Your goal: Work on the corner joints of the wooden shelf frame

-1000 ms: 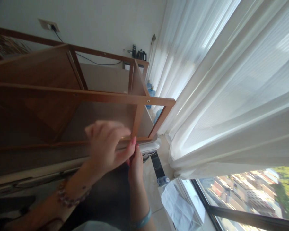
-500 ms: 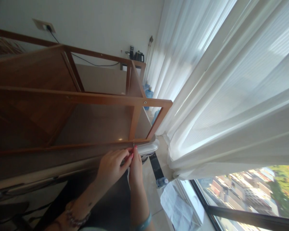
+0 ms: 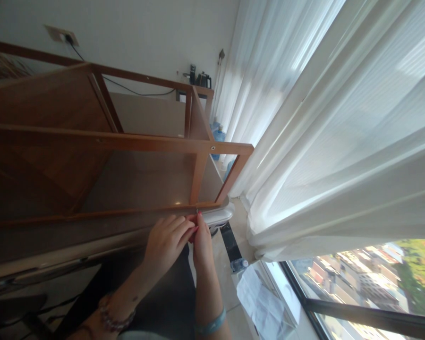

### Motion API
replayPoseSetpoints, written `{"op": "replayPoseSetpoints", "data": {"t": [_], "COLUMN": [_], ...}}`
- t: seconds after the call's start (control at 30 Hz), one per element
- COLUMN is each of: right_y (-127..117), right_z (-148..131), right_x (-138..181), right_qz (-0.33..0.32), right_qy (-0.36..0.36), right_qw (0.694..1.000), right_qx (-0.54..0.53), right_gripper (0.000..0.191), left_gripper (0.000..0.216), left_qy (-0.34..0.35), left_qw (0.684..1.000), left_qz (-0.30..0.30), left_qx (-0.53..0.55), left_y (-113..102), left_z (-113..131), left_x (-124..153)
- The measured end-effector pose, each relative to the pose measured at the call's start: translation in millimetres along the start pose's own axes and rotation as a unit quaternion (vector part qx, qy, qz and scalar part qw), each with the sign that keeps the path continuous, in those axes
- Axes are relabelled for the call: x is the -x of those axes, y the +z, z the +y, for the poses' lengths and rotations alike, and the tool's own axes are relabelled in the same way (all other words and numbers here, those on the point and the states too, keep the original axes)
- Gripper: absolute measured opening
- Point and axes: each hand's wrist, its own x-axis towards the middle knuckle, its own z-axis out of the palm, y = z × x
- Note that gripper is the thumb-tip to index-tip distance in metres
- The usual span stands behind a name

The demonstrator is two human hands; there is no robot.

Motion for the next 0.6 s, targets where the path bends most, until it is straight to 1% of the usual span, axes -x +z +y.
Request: {"op": "replayPoseSetpoints", "data": {"t": [0.1, 0.13, 0.17, 0.2, 0.23, 0.3, 0.33, 0.37, 0.4, 0.43, 0.47, 0.6], "right_y": [-8, -12, -16, -20, -25, -32, -34, -35, -35, -35, -34, -31], "right_z": [-4, -6, -7, -7, -7, -5, -4, -3, -2, -2, -2, -6], "right_x": [3, 6, 8, 12, 15, 22, 25, 28, 30, 31, 32, 32], "right_qz": [0.008, 0.017, 0.037, 0.066, 0.098, 0.147, 0.157, 0.156, 0.151, 0.146, 0.142, 0.13], "right_qy": [-0.008, -0.03, -0.069, -0.123, -0.184, -0.293, -0.33, -0.354, -0.368, -0.374, -0.377, -0.382], "right_qw": [0.998, 0.994, 0.983, 0.96, 0.922, 0.825, 0.78, 0.746, 0.723, 0.709, 0.702, 0.691], "right_qx": [0.062, 0.105, 0.168, 0.244, 0.325, 0.46, 0.508, 0.542, 0.565, 0.58, 0.588, 0.6], "right_gripper": [0.055, 0.055, 0.054, 0.052, 0.048, 0.033, 0.027, 0.022, 0.019, 0.017, 0.015, 0.015], "left_gripper": [0.023, 0.024, 0.024, 0.025, 0.025, 0.025, 0.025, 0.025, 0.026, 0.026, 0.027, 0.028], "left_qy": [0.003, 0.002, 0.001, 0.0, -0.002, -0.006, -0.008, -0.009, -0.009, -0.009, -0.009, -0.004], "left_qw": [1.0, 1.0, 1.0, 1.0, 1.0, 0.999, 0.999, 0.999, 0.999, 0.999, 0.999, 0.999], "left_qz": [-0.009, -0.011, -0.013, -0.016, -0.017, -0.021, -0.024, -0.027, -0.029, -0.032, -0.034, -0.04], "left_qx": [0.009, 0.012, 0.016, 0.019, 0.023, 0.028, 0.031, 0.033, 0.034, 0.034, 0.034, 0.033], "left_y": [1, 1, 1, 1, 1, 2, 2, 2, 2, 3, 3, 2], "left_z": [-1, -1, -1, -2, -2, -2, -2, -2, -2, -2, -2, -3], "left_x": [-1, -1, -1, -1, 0, 0, 0, 1, 1, 1, 1, 1]}}
